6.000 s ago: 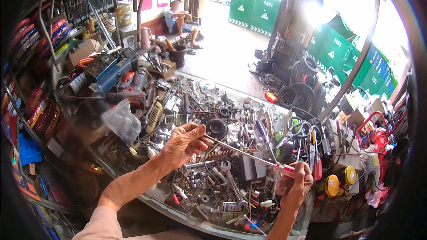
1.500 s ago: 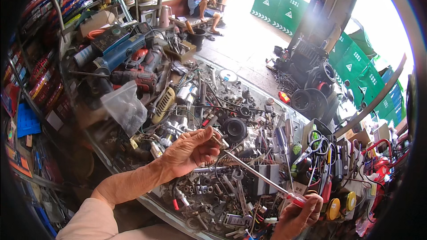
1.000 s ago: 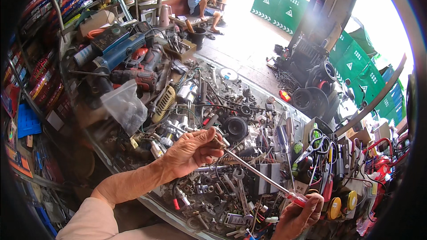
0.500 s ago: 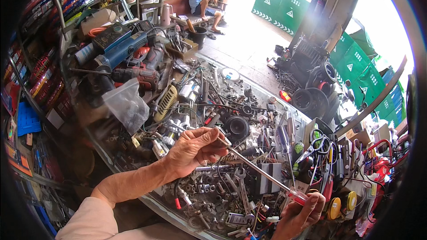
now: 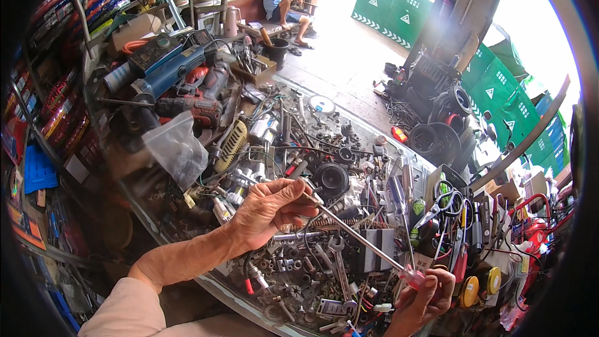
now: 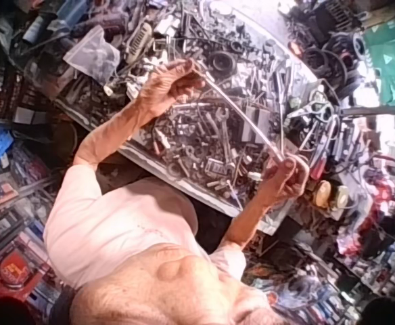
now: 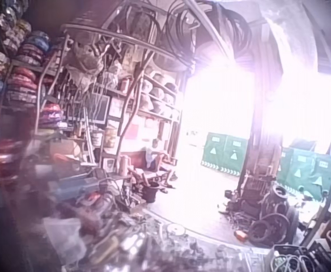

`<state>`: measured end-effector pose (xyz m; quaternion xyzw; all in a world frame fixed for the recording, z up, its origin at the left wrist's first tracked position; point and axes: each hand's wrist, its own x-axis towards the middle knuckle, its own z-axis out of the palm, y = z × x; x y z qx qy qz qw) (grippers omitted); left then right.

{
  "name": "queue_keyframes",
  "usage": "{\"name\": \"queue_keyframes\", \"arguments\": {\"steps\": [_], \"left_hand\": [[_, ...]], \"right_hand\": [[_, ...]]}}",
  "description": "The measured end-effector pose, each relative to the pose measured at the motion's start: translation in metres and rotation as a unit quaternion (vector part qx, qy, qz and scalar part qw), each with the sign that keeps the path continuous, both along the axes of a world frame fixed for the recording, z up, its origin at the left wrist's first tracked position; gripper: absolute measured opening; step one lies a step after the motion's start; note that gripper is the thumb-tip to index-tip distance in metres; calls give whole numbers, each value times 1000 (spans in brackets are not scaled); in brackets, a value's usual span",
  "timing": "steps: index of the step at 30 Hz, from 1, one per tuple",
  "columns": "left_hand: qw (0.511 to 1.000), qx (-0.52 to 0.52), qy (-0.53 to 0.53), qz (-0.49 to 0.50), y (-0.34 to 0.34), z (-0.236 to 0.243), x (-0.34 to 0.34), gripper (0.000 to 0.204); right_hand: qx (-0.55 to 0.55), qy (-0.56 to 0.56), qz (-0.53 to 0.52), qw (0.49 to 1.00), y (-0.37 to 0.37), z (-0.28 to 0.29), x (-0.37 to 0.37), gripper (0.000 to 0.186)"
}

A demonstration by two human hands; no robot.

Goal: The person uses a screwdriver to manipulate a small metal component held in their left hand. They repeatedly insert the tool into the object, twist it, and inspect the result. The person also briefly handles a socket wrench and a small yellow container before returning to the screwdriver work.

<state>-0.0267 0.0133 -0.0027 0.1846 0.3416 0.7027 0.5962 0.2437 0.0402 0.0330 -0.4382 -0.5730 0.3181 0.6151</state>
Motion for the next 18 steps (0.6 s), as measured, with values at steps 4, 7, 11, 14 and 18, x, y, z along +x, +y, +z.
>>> {"name": "queue_keyframes", "arguments": {"steps": [4, 7, 11, 14, 18], "left_hand": [[1000, 8, -1, -15, 3, -2, 1, 25], [1000, 5, -4, -3, 1, -4, -1, 25], [1000, -2, 0, -1, 3, -5, -2, 25], [1000, -8, -2, -4, 2, -2, -1, 24], [1000, -5, 1, -17, 4, 3, 1, 24]], "right_hand": [[-19, 45, 22, 999, -3, 11, -9, 29], [-16, 54, 39, 998, -2, 15, -17, 28], [-7, 31, 22, 999, -2, 17, -20, 27], [-50, 34, -5, 998, -2, 10, -10, 21], [-40, 46, 20, 998, -2, 11, -4, 21]]}}
